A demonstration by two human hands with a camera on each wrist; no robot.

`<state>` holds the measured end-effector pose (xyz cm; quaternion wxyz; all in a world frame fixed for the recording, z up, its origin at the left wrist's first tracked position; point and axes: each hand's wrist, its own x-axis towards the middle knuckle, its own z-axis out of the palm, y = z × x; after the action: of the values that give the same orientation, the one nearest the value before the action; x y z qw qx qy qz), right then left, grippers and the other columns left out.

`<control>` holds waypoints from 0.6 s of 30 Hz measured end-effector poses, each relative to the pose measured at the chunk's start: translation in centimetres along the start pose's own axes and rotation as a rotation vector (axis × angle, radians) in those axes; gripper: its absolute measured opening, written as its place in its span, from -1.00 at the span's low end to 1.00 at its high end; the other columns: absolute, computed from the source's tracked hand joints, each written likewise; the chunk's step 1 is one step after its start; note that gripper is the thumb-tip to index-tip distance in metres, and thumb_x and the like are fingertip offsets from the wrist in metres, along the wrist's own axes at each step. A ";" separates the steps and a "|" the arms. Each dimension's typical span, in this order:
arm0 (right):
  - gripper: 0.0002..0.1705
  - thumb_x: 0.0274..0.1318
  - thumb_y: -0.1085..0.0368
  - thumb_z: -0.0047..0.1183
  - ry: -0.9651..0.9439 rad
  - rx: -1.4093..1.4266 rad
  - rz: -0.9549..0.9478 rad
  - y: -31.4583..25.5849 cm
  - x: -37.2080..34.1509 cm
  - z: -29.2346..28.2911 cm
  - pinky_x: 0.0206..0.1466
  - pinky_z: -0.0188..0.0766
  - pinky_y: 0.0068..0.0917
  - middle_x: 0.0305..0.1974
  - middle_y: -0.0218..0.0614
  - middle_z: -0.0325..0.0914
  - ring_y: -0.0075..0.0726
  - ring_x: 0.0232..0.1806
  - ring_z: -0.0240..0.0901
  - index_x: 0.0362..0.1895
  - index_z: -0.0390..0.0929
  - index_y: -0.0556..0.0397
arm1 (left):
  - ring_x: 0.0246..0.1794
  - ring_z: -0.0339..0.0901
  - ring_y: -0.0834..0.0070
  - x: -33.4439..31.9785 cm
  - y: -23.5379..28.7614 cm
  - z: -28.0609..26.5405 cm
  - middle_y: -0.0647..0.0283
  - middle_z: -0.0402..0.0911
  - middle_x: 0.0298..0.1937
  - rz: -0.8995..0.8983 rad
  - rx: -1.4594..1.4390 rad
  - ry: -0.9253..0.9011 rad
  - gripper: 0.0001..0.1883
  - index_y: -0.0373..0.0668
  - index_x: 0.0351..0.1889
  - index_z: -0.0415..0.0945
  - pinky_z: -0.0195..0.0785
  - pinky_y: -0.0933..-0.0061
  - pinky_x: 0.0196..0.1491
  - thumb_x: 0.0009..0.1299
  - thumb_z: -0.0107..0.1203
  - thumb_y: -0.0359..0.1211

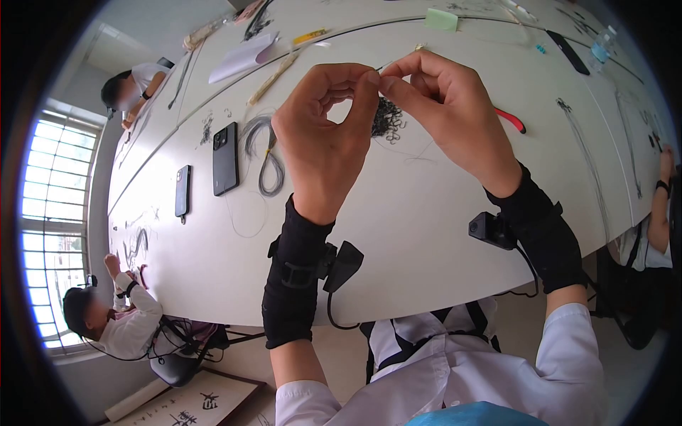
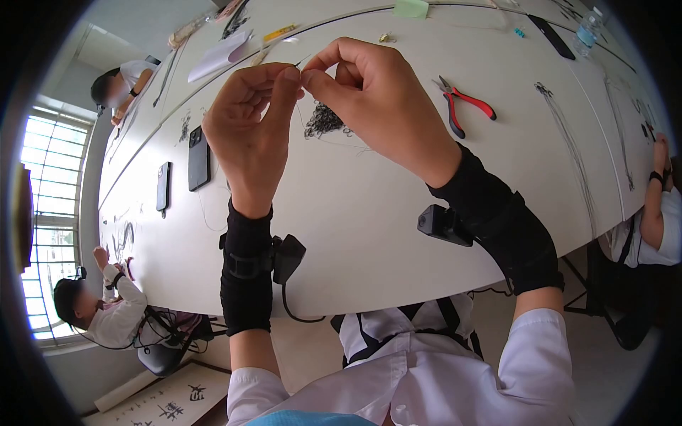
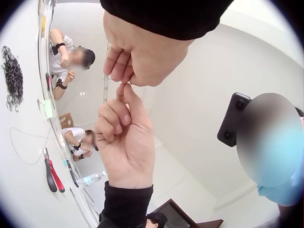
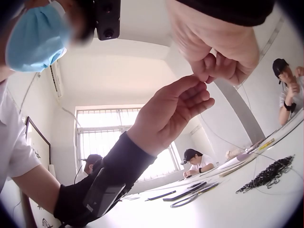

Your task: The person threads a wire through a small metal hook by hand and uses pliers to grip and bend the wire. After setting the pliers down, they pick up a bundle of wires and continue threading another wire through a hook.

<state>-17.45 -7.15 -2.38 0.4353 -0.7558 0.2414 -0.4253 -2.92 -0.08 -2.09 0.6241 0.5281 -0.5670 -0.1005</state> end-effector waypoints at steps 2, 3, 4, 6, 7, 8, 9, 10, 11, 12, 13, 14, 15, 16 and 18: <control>-0.87 0.28 0.29 0.17 0.013 -0.177 -0.083 -1.2 -0.5 -0.2 -0.57 0.17 -0.56 -0.65 -0.42 0.44 -0.58 -0.67 0.27 -0.20 0.60 0.09 | -0.33 0.67 0.56 0.2 -0.6 0.1 0.21 0.72 -0.33 0.062 0.013 0.043 -0.91 -0.35 -0.26 0.62 0.54 0.56 -0.12 0.35 0.27 -0.51; -0.89 0.26 0.32 0.18 0.020 -0.265 -0.124 -1.7 -0.7 -0.3 -0.56 0.20 -0.54 -0.63 -0.38 0.46 -0.53 -0.67 0.32 -0.21 0.59 0.09 | -0.36 0.67 0.56 0.2 -1.0 0.2 0.23 0.72 -0.36 0.094 0.019 0.065 -0.93 -0.33 -0.29 0.62 0.54 0.56 -0.14 0.32 0.27 -0.52; -0.90 0.25 0.33 0.19 0.050 -0.346 -0.239 -1.5 -0.5 -0.3 -0.55 0.24 -0.52 -0.61 -0.35 0.48 -0.48 -0.65 0.35 -0.22 0.58 0.08 | -0.36 0.67 0.55 0.4 -1.3 0.1 0.23 0.71 -0.37 0.136 0.050 0.062 -0.93 -0.31 -0.29 0.62 0.54 0.56 -0.17 0.31 0.27 -0.53; -0.90 0.23 0.35 0.21 0.110 -0.505 -0.468 -1.2 -0.2 -0.5 -0.52 0.31 -0.47 -0.55 -0.29 0.52 -0.38 -0.61 0.42 -0.23 0.57 0.08 | -0.38 0.67 0.54 0.5 -1.7 -0.1 0.23 0.71 -0.38 0.219 0.112 0.055 -0.92 -0.29 -0.29 0.62 0.53 0.56 -0.21 0.28 0.27 -0.55; -0.89 0.22 0.35 0.21 0.094 -0.479 -0.437 -1.3 -0.2 -0.8 -0.50 0.33 -0.48 -0.53 -0.29 0.53 -0.37 -0.59 0.44 -0.24 0.56 0.08 | -0.39 0.67 0.53 0.5 -1.5 0.0 0.23 0.70 -0.38 0.207 0.133 0.023 -0.92 -0.28 -0.29 0.62 0.52 0.56 -0.22 0.27 0.27 -0.56; -0.89 0.22 0.35 0.22 0.078 -0.453 -0.406 -1.8 0.0 -1.2 -0.48 0.35 -0.48 -0.51 -0.28 0.54 -0.36 -0.57 0.45 -0.25 0.56 0.09 | -0.39 0.67 0.53 0.4 -1.1 0.0 0.23 0.70 -0.38 0.194 0.153 -0.010 -0.91 -0.27 -0.29 0.62 0.52 0.55 -0.24 0.26 0.27 -0.56; -0.88 0.22 0.35 0.22 0.062 -0.427 -0.374 -2.2 0.0 -1.7 -0.46 0.37 -0.48 -0.49 -0.27 0.55 -0.35 -0.55 0.47 -0.25 0.55 0.09 | -0.39 0.67 0.52 0.3 -0.9 0.0 0.23 0.69 -0.38 0.182 0.173 -0.044 -0.90 -0.26 -0.29 0.62 0.51 0.54 -0.25 0.25 0.27 -0.56; -0.87 0.25 0.31 0.22 0.024 -0.415 -0.304 -2.5 0.1 -2.1 -0.43 0.37 -0.53 -0.50 -0.30 0.55 -0.43 -0.53 0.48 -0.24 0.59 0.11 | -0.39 0.67 0.52 0.1 -0.8 0.1 0.23 0.69 -0.38 0.172 0.157 -0.068 -0.90 -0.26 -0.29 0.62 0.51 0.54 -0.26 0.25 0.27 -0.57; -0.86 0.27 0.30 0.20 0.011 -0.354 -0.259 -2.1 0.2 -2.3 -0.41 0.32 -0.59 -0.49 -0.37 0.52 -0.53 -0.52 0.40 -0.22 0.60 0.11 | -0.38 0.67 0.52 0.0 -0.8 0.2 0.23 0.69 -0.37 0.163 0.141 -0.092 -0.89 -0.26 -0.29 0.62 0.51 0.53 -0.26 0.24 0.27 -0.57; -0.85 0.30 0.28 0.19 -0.001 -0.293 -0.215 -1.5 0.4 -2.4 -0.40 0.27 -0.65 -0.49 -0.45 0.50 -0.63 -0.50 0.33 -0.20 0.62 0.10 | -0.38 0.67 0.51 0.0 -0.7 0.4 0.23 0.69 -0.37 0.155 0.126 -0.115 -0.89 -0.25 -0.29 0.63 0.50 0.52 -0.26 0.24 0.27 -0.57; -0.84 0.32 0.26 0.17 -0.014 -0.232 -0.172 -1.0 0.6 -2.6 -0.38 0.22 -0.71 -0.48 -0.53 0.47 -0.73 -0.49 0.25 -0.18 0.63 0.09 | -0.38 0.67 0.52 -0.1 -0.7 0.4 0.24 0.70 -0.36 0.151 0.106 -0.118 -0.89 -0.26 -0.28 0.63 0.50 0.53 -0.26 0.24 0.27 -0.57; -0.77 0.35 0.19 0.15 -0.025 -0.243 -0.165 -0.6 0.9 -2.8 -0.33 0.23 -0.74 -0.45 -0.57 0.49 -0.76 -0.45 0.25 -0.17 0.64 0.11 | -0.37 0.67 0.52 -0.1 -0.8 0.5 0.24 0.70 -0.36 0.148 0.085 -0.121 -0.89 -0.26 -0.28 0.63 0.51 0.53 -0.25 0.25 0.27 -0.57; -0.76 0.33 0.19 0.17 -0.033 -0.214 -0.132 -0.4 1.1 -3.0 -0.32 0.29 -0.70 -0.45 -0.52 0.53 -0.71 -0.44 0.33 -0.17 0.65 0.12 | -0.37 0.67 0.52 -0.1 -0.8 0.5 0.24 0.70 -0.35 0.145 0.066 -0.125 -0.89 -0.27 -0.28 0.63 0.51 0.54 -0.24 0.25 0.27 -0.57; -0.75 0.31 0.18 0.19 -0.040 -0.185 -0.100 -0.1 1.4 -3.1 -0.32 0.34 -0.67 -0.46 -0.47 0.56 -0.66 -0.43 0.40 -0.16 0.67 0.13 | -0.33 0.66 0.54 -0.1 -0.7 0.4 0.24 0.70 -0.33 0.134 0.059 -0.141 -0.89 -0.31 -0.24 0.62 0.51 0.55 -0.17 0.29 0.26 -0.56; -0.72 0.29 0.17 0.21 -0.062 -0.137 -0.043 0.0 1.5 -3.2 -0.30 0.40 -0.64 -0.45 -0.41 0.60 -0.61 -0.42 0.47 -0.16 0.68 0.15 | -0.26 0.65 0.58 -0.1 -0.2 0.1 0.23 0.71 -0.27 0.112 0.047 -0.172 -0.88 -0.38 -0.16 0.61 0.52 0.57 -0.03 0.37 0.24 -0.56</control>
<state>-19.42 -9.70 -0.88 0.3808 -0.8015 0.2403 -0.3935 -2.92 -0.11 -2.30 0.5652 0.4995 -0.6493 -0.0970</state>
